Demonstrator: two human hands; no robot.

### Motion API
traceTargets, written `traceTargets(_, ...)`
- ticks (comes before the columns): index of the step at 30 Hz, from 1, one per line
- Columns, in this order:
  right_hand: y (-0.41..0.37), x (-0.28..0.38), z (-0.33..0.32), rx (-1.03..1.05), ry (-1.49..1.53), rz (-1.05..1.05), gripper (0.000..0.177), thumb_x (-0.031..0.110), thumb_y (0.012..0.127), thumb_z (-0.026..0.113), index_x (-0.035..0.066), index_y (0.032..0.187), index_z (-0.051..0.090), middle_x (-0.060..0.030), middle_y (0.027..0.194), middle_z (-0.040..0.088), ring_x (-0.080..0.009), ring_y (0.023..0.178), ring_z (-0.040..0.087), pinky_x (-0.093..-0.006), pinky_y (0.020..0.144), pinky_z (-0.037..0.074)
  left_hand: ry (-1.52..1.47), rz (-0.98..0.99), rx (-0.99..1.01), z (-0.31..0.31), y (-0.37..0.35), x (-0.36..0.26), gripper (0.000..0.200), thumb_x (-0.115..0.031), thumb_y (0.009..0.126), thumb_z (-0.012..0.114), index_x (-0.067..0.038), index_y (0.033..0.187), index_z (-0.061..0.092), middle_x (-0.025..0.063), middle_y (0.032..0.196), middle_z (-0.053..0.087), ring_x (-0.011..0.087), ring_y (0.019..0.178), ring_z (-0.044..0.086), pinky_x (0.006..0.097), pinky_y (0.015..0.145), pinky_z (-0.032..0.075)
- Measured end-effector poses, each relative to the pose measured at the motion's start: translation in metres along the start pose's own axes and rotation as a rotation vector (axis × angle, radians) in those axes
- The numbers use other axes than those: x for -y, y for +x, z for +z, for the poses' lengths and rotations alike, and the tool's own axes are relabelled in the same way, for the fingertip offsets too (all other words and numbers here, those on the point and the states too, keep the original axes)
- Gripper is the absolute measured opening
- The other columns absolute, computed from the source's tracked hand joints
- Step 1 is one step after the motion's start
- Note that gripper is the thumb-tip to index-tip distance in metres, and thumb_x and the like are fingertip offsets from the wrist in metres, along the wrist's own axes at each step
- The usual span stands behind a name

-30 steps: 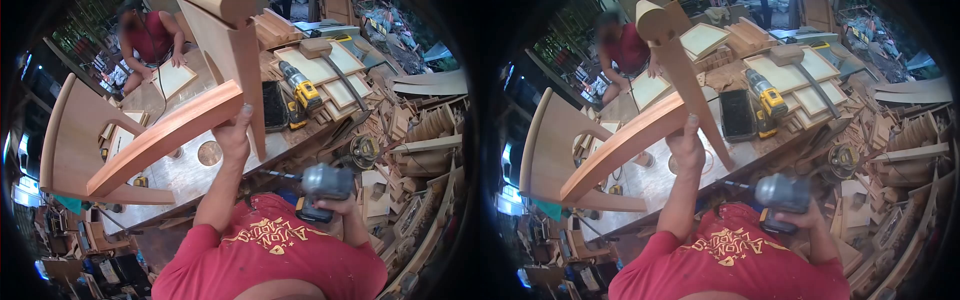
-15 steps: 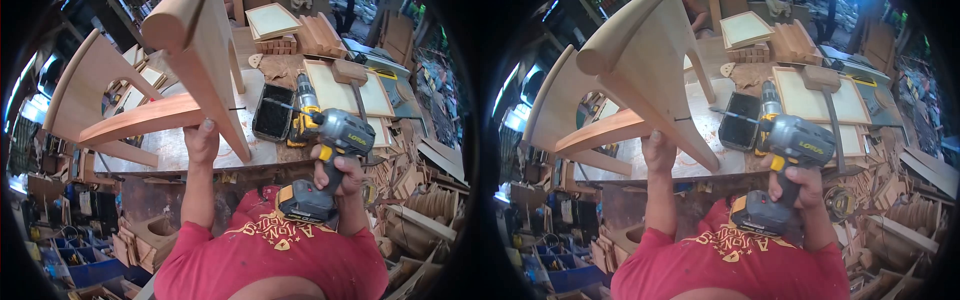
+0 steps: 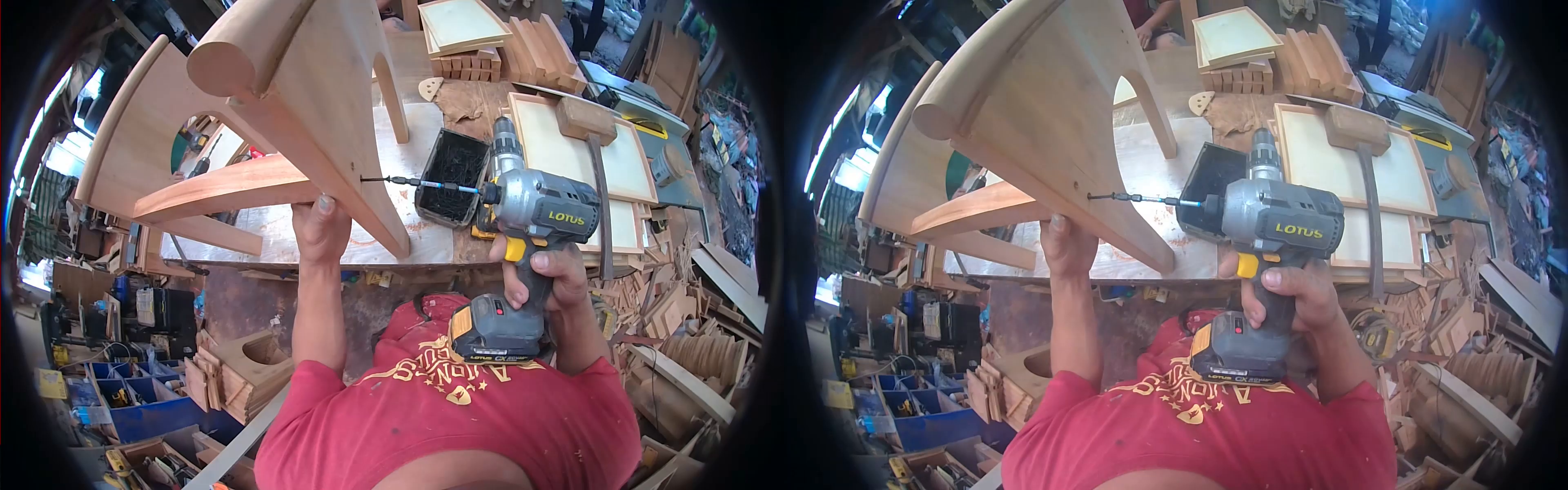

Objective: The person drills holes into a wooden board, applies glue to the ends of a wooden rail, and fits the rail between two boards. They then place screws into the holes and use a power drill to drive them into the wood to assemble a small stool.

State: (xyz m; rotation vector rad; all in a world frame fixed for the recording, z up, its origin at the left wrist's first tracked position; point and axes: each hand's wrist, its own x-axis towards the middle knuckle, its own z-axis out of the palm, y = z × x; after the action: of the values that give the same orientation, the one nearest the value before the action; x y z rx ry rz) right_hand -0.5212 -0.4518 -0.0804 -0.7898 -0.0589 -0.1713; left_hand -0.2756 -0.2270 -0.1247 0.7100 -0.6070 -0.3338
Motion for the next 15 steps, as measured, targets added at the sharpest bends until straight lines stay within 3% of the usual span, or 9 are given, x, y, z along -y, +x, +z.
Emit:
traceTargets(11,0.006,0.012,-0.001,-0.024,-0.025,0.060,0.049,0.012,0.085,0.068,-0.011,0.126,0.052,-0.0254,0.112,0.064,-0.0224,0.061,0.066,-0.0349,0.049,0.056,-0.012,-0.022,0.025,0.005,0.002,-0.001,0.072,-0.021,0.083,0.082,-0.004,0.142,0.044,0.0058,0.133,0.057,0.0208,0.125,0.054,0.0424,0.110,0.040)
traceTargets(15,0.011,0.017,-0.004,0.033,-0.096,0.069,0.061,0.012,0.087,0.065,-0.010,0.137,0.039,-0.0232,0.109,0.059,-0.0229,0.057,0.062,-0.0363,0.048,0.054,0.004,-0.001,0.018,0.011,0.004,-0.003,0.066,-0.016,0.081,0.082,-0.003,0.137,0.050,0.0064,0.126,0.061,0.0204,0.120,0.058,0.0398,0.106,0.043)
